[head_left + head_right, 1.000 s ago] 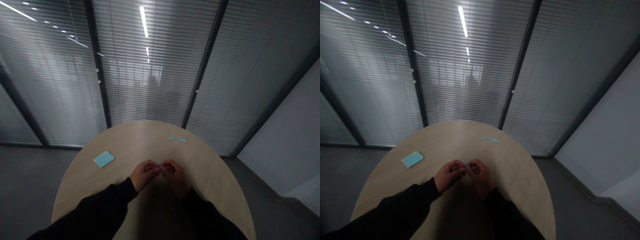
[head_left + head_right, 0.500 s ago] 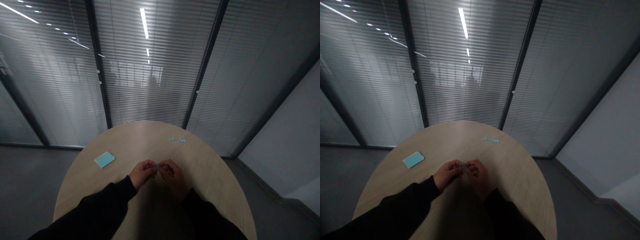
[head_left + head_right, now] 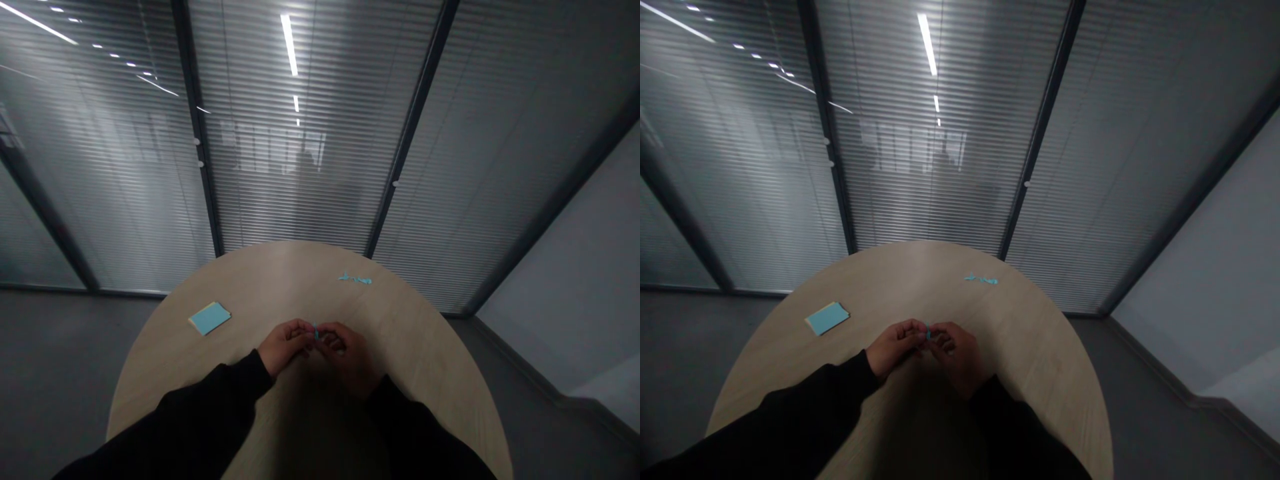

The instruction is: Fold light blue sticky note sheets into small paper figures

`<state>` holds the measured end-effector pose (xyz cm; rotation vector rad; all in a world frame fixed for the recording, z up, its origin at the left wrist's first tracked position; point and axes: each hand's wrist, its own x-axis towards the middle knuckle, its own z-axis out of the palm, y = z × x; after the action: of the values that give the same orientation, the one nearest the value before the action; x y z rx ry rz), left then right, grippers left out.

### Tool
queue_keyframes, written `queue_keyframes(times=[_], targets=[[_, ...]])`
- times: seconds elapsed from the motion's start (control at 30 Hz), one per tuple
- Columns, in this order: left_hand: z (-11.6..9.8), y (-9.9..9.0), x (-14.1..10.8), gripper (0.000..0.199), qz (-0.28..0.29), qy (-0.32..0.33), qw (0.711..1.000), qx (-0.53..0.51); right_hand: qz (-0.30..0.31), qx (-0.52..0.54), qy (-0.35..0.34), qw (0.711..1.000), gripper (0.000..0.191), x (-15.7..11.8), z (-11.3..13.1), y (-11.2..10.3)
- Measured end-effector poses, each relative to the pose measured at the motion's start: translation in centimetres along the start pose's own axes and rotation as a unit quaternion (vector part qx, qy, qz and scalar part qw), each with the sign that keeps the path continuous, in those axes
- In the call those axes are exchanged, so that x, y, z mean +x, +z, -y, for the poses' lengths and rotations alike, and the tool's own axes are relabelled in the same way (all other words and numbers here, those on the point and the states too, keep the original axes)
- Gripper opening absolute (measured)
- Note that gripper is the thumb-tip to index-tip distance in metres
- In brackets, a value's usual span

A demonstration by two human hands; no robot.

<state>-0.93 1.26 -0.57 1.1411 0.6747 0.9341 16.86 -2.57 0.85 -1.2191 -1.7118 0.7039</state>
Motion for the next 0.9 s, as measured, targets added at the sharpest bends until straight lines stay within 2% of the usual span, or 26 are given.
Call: queue_keyframes(times=[0.2, 0.57, 0.7, 0.9], targets=[[-0.22, 0.11, -0.27, 0.047, 0.007, 0.01, 1.0, 0.024, -0.004, -0.028, -0.039, 0.999, 0.021, 0.17, 0.03, -0.44], [0.06, 0.43, -0.34, 0.034, -0.043, 0.048, 0.994, 0.094, -0.013, -0.041, -0.078, 0.996, 0.02, 0.23, -0.25, -0.14], [-0.01, 0.51, -0.51, 0.032, -0.059, 0.062, 0.985, 0.149, -0.036, -0.06, -0.081, 0.994, 0.02, 0.22, -0.68, -0.08], [-0.34, 0.6, -0.68, 0.03, -0.089, 0.092, 0.967, 0.222, -0.039, -0.079, -0.077, 0.993, 0.017, 0.12, -0.56, -0.06]])
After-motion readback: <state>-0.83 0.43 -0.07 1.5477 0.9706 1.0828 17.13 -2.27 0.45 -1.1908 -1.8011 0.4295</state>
